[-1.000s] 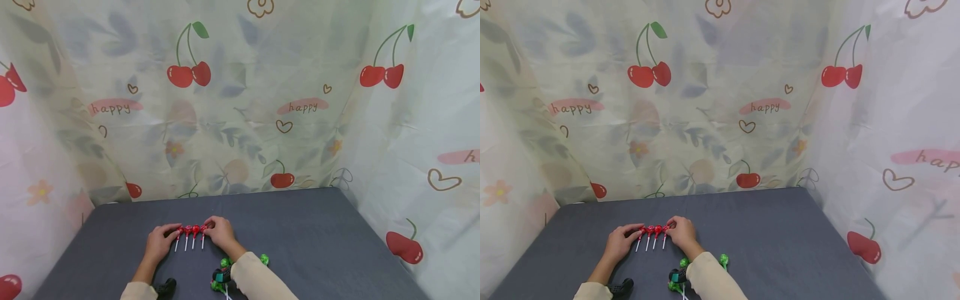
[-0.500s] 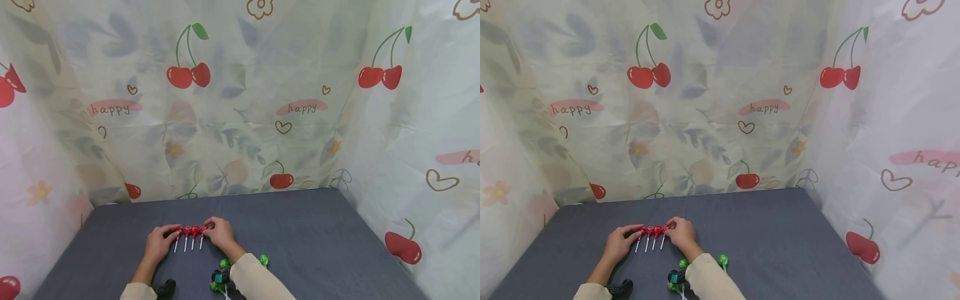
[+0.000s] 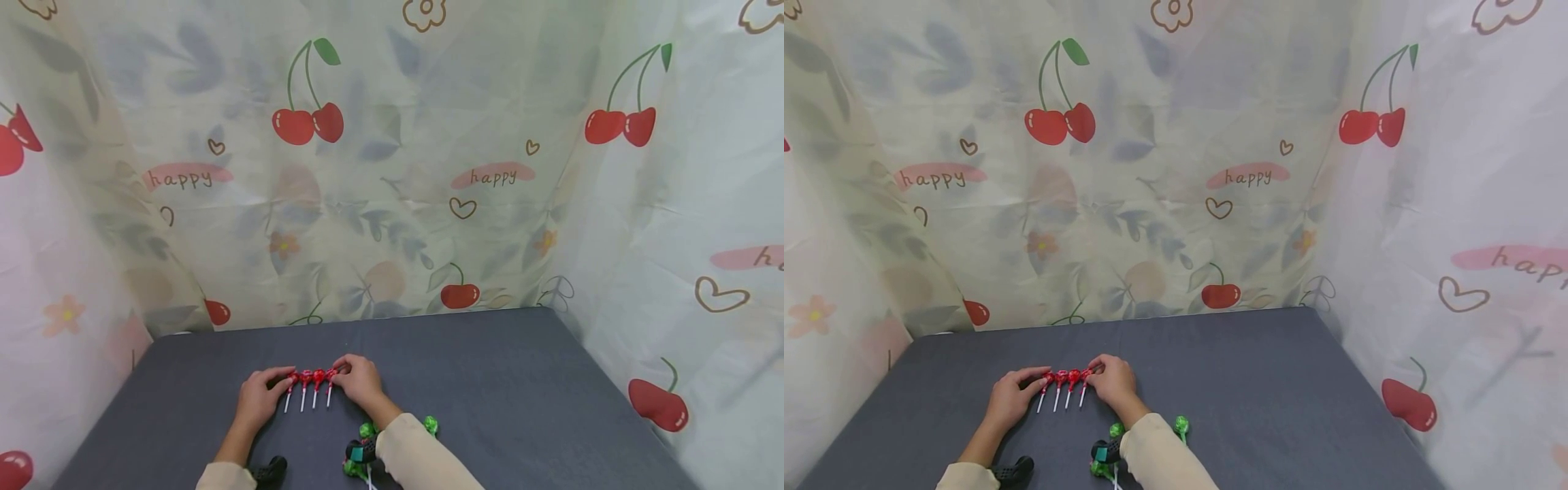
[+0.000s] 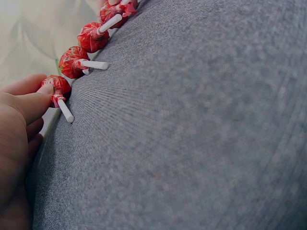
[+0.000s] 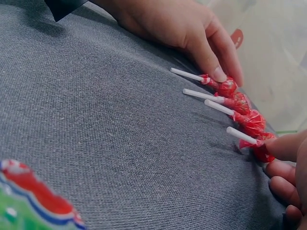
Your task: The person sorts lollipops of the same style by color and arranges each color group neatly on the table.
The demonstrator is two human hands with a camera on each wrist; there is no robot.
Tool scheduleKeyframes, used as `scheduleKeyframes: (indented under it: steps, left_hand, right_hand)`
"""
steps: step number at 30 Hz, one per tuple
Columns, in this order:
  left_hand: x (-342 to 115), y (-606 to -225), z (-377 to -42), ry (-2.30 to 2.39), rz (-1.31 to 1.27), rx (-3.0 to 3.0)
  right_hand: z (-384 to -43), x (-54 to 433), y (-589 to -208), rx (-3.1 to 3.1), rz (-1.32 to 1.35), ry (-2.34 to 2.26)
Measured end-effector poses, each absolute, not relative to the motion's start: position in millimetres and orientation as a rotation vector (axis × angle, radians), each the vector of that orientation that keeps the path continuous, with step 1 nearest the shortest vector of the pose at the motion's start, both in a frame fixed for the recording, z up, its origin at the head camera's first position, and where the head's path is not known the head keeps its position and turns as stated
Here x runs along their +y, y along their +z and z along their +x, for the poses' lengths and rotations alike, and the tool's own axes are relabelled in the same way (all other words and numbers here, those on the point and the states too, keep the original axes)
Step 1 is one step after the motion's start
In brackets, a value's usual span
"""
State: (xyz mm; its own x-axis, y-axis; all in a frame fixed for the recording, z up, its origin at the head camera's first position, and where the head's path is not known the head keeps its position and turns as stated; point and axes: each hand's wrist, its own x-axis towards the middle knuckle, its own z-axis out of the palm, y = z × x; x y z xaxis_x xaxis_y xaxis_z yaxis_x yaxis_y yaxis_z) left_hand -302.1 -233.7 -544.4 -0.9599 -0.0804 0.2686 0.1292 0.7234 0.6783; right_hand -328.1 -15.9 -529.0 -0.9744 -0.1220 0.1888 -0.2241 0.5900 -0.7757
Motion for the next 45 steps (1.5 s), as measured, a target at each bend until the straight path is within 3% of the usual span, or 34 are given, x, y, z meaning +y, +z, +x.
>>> scheduleKeyframes:
  steps: [16,27,33,45]
  left_hand:
    - [-234,-545,-302,-1.068,-0.046,-2.637]
    - [-234,-547,-303,-1.069,-0.046,-2.633]
    - [-234,-545,-303,-1.066,-0.047,-2.634]
    - [-234,-546,-302,-1.058,-0.043,-2.633]
  right_hand:
    - [-328,-1,-520,-2.661,0.325,1.548]
    - [-327,17,-500,-2.652,0.491,1.53]
    - [-320,23,-482,-2.57,0.554,1.724]
    - [-292,50,-465,-2.576,0.697,1.579]
